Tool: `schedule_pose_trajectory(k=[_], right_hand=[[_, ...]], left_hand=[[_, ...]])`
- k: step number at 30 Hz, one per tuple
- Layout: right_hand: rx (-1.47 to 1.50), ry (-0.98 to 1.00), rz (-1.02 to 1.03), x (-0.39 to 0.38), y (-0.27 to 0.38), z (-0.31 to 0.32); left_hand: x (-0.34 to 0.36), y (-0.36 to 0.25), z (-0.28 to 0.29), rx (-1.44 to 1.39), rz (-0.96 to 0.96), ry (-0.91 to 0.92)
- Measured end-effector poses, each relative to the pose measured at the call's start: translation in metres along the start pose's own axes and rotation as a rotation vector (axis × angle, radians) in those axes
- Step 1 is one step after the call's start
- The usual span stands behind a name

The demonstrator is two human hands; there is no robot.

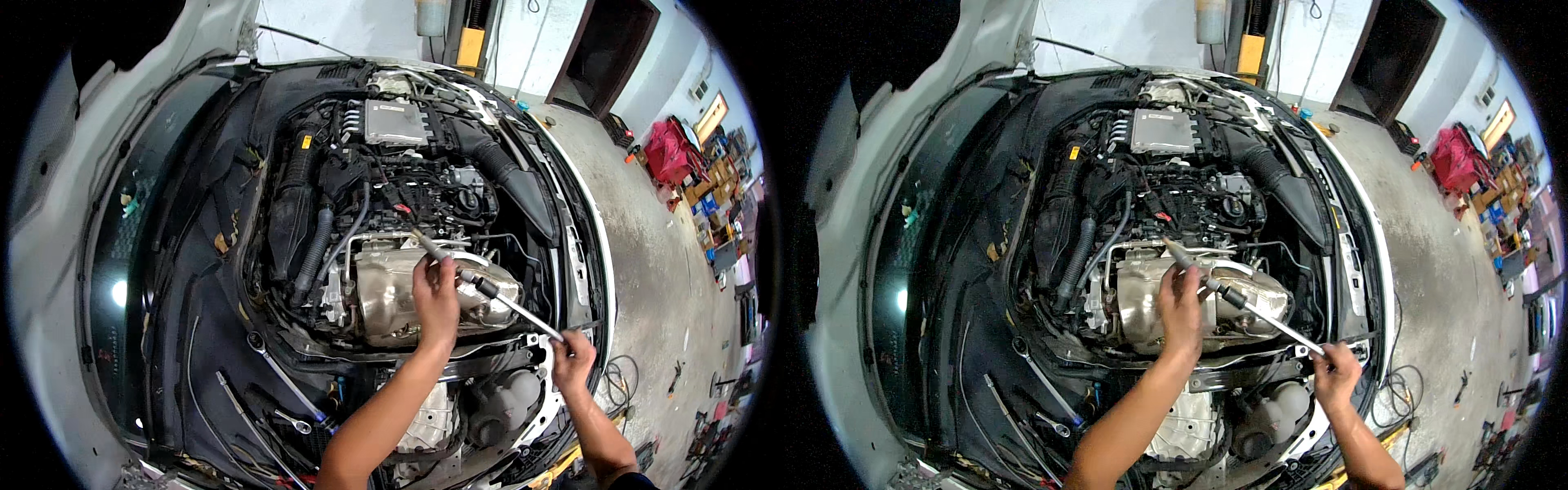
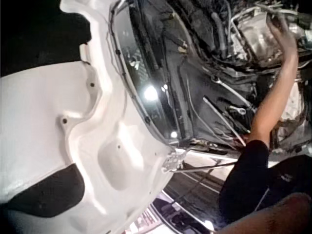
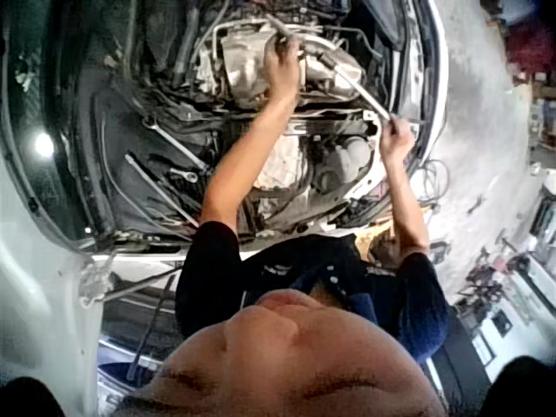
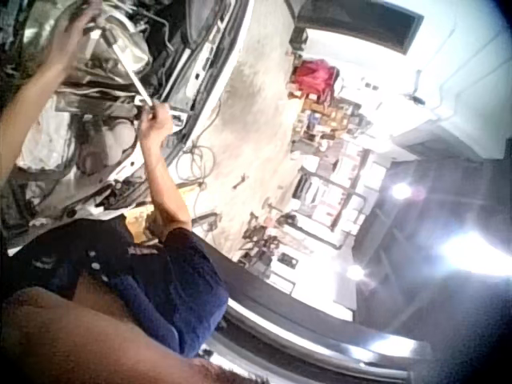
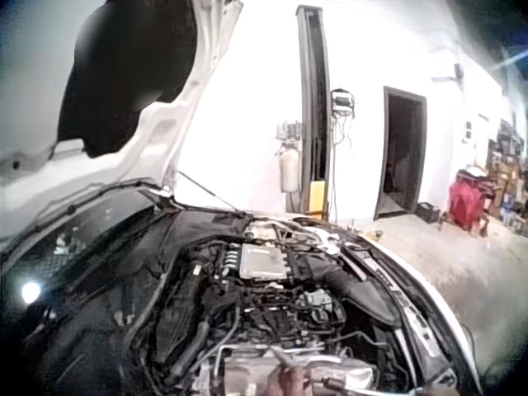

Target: The person uses a socket wrench and a screwdriver to loosen and tighten various bolts and components on the engine block of a car.

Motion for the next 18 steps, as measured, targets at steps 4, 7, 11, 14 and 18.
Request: schedule_pose_trajectory(k=[4, 7, 11, 14, 18], right_hand=[[-0.013, 0.046, 0.011, 0.04, -0.003, -0.016], [-0.037, 0.088, -0.014, 0.052, -0.009, -0.028], [-0.048, 0.092, 0.006, 0.059, -0.02, -0.044], [-0.047, 0.135, 0.01, 0.065, -0.019, -0.058], [0.005, 0.145, 0.012, 0.077, -0.023, -0.065]], left_hand=[[0.034, 0.013, -0.003, -0.123, 0.05, 0.008], [0.045, 0.013, -0.006, -0.157, 0.086, -0.035], [0.056, 0.022, -0.003, -0.125, 0.112, -0.056], [0.056, 0.037, 0.01, -0.03, 0.198, 0.029], [0.028, 0.009, 0.045, 0.346, 0.182, 0.229]])
Point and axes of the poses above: each hand's wrist, its own x-axis towards the middle knuckle, its own z-axis out of the back of the hand, y = z × x, the point moved 3 cm from there along x, towards the middle knuckle, and after that the axes turned 6 degrees about x, right-handed, at the moved point
